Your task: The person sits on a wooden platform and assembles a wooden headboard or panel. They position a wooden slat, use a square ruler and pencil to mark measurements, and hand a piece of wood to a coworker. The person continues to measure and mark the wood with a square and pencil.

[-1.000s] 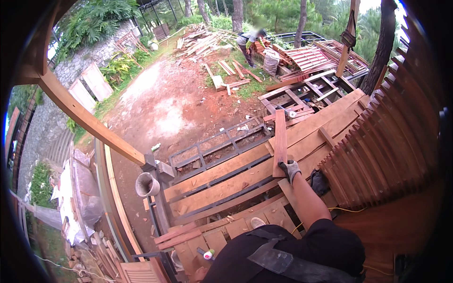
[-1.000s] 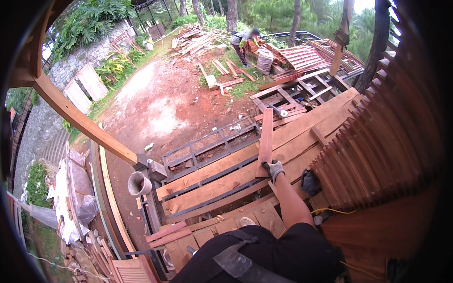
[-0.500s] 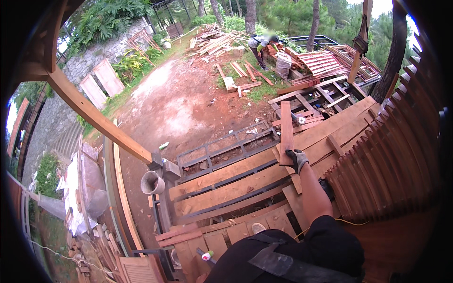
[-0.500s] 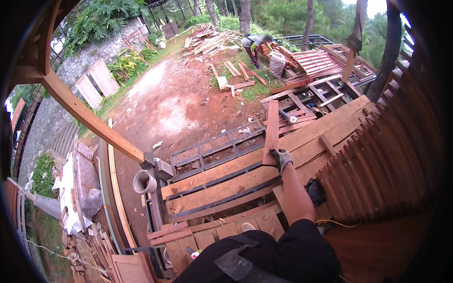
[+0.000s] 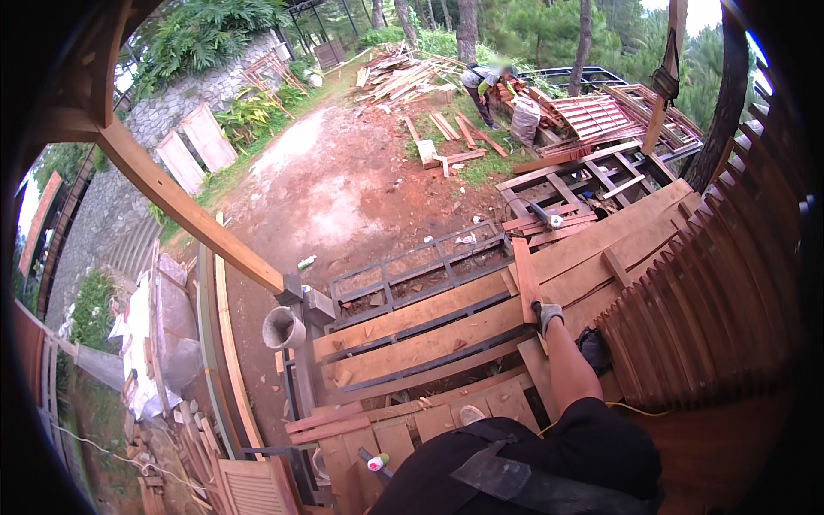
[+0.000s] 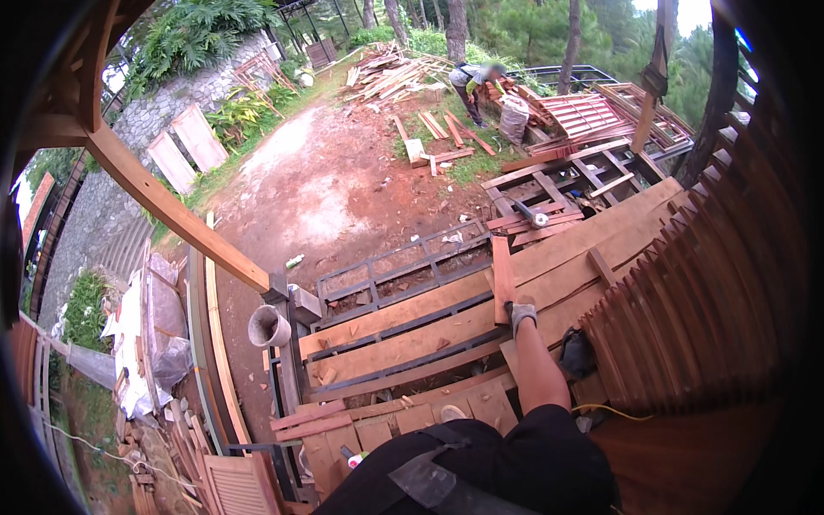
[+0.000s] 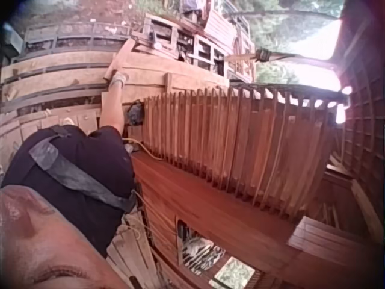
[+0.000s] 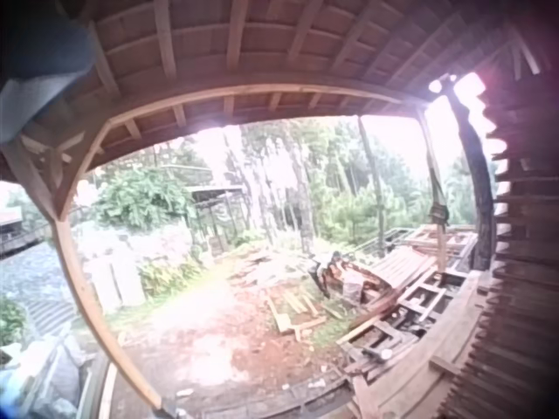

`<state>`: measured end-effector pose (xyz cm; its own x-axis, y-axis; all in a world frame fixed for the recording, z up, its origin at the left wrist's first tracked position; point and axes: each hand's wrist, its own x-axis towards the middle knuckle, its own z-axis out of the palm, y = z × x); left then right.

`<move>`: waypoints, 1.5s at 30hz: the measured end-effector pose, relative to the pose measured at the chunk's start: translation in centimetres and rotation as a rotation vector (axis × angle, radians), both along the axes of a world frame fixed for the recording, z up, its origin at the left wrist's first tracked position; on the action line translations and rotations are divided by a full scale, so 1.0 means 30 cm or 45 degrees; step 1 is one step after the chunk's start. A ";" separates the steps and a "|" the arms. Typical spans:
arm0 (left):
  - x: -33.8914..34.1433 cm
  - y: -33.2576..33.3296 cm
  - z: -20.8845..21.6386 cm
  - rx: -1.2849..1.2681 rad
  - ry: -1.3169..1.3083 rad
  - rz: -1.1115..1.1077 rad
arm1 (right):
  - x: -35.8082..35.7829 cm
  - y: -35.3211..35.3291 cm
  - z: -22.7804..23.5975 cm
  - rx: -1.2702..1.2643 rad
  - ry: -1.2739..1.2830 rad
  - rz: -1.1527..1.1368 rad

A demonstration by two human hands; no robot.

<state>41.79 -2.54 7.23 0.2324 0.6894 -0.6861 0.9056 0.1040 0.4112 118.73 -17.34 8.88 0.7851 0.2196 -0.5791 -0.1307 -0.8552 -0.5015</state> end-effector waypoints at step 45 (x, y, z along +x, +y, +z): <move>0.033 -0.097 -0.022 -0.008 0.026 0.063 | 0.027 0.092 0.268 0.905 -0.029 -0.681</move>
